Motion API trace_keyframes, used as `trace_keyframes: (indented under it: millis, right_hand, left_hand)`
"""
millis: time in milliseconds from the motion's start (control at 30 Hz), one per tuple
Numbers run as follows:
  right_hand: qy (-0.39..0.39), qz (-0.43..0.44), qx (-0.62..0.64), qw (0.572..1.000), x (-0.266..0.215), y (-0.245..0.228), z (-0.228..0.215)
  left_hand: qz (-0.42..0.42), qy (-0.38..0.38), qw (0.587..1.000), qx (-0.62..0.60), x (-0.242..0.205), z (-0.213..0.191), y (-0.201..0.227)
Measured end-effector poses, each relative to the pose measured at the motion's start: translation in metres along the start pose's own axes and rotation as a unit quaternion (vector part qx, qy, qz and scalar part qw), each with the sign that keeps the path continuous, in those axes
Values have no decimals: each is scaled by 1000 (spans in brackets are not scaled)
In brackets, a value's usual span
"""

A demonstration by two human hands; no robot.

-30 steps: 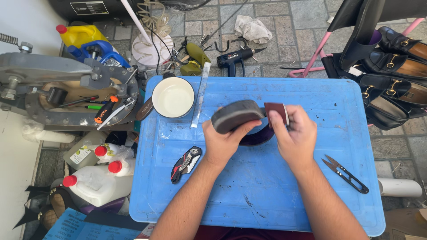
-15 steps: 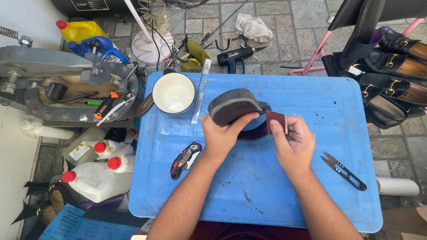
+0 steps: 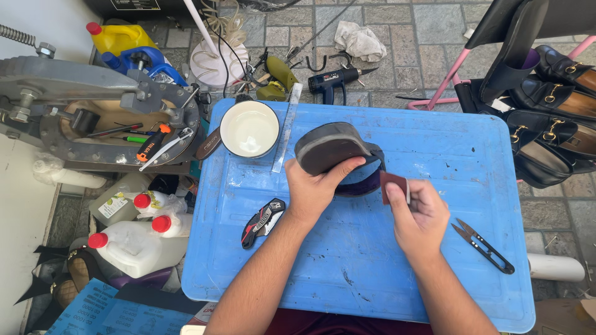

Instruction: The person uses a small sanding block to smooth the edges of a black slipper sole. They rotate the slipper to access different sides and continue sanding the perimeter and heel areas.

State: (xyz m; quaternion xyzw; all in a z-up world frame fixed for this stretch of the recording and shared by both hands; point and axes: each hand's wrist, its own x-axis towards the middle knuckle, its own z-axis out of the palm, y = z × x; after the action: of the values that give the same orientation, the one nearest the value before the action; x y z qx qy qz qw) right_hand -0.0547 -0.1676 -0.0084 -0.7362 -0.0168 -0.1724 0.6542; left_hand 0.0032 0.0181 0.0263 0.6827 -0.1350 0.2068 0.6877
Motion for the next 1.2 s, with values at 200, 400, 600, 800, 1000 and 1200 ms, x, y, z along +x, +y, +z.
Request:
trace_keyframes:
  millis: [200,400,600,800,1000,1200]
  right_hand:
    - [0,28,195,980,-4,21,-16]
    - [-16,34,241,970,4,23,-16]
    - [-24,39,225,973,19,3,-11]
    - [-5,47,59,997,45,-13,3]
    - [-38,-8,26,999,42,-8,5]
    - [-48,70,33,996,14,15,-27]
  left_hand:
    - [-47,30,998,-33,-1,0,0]
    - [-47,32,997,-44,-2,2,0]
    - [-21,19,1000,-11,-4,2,3]
    - [-46,2,997,-61,-5,6,8]
    - [-32,12,999,-22,-3,6,6]
    - [-50,51,997,-40,-8,9,-2]
